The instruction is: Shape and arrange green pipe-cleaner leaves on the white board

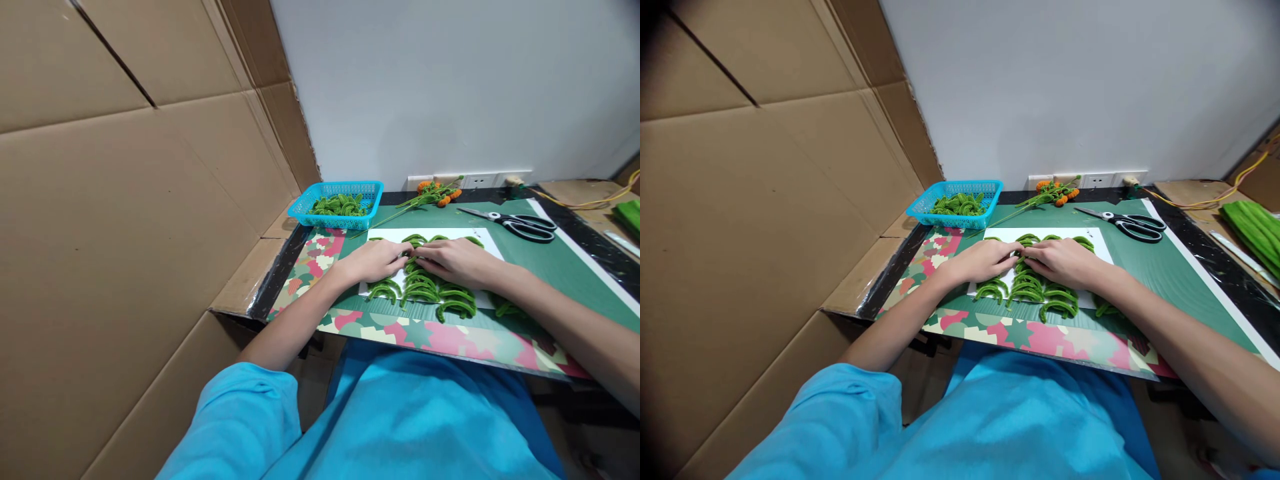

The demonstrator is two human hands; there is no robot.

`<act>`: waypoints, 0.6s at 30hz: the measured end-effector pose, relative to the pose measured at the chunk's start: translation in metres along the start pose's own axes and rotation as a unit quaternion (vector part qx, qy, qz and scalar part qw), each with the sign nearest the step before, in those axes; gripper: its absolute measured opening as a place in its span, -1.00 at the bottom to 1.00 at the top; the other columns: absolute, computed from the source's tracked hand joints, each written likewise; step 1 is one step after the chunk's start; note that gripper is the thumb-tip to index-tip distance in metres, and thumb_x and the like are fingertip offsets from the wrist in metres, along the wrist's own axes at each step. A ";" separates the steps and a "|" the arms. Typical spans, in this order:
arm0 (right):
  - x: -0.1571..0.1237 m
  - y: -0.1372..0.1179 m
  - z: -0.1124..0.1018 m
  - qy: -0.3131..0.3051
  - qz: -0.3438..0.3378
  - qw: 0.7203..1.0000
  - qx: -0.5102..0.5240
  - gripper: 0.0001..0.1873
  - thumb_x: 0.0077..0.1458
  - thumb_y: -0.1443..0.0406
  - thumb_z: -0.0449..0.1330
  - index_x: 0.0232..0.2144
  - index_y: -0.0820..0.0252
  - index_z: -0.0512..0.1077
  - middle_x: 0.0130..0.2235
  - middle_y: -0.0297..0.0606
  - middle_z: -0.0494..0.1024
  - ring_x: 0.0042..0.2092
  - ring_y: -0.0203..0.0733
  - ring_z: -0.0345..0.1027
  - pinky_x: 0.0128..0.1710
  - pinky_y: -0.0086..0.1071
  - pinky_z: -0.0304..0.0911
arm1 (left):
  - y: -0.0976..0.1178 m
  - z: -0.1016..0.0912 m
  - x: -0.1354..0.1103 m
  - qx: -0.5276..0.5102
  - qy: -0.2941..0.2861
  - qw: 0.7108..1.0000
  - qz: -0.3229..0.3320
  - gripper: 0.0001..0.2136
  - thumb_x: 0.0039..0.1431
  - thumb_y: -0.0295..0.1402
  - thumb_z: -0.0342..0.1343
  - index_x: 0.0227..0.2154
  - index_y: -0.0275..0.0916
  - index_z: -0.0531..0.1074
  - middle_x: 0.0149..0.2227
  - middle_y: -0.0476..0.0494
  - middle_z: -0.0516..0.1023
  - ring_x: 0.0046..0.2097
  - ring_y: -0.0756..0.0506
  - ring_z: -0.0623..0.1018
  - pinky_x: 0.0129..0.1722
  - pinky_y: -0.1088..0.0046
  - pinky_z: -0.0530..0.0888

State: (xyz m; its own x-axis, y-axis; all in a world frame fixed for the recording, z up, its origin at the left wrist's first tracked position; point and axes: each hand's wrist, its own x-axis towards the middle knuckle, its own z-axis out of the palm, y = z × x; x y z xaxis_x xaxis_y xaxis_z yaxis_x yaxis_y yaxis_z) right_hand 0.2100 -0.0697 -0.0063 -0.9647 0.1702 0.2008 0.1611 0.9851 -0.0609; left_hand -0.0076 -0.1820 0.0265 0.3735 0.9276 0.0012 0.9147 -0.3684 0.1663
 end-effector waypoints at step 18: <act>0.000 0.000 0.001 0.005 -0.009 1.000 -0.010 -0.63 0.53 0.19 -0.08 0.01 0.17 0.50 -0.10 -0.12 0.67 -0.22 -0.07 0.55 -0.35 -0.30 0.14 | 0.001 0.000 0.001 0.008 0.001 1.000 -0.003 -0.75 0.50 -0.29 -0.08 0.03 -0.19 0.47 -0.20 -0.18 0.66 -0.17 -0.18 0.63 -0.27 0.38 0.37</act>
State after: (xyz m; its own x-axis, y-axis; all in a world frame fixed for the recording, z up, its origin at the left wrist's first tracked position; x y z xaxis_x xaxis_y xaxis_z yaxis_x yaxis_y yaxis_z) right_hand 0.2096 -0.0693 -0.0074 -0.9654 0.1524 0.2116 0.1479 0.9883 -0.0369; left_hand -0.0066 -0.1816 0.0270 0.3684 0.9297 0.0017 0.9190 -0.3644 0.1503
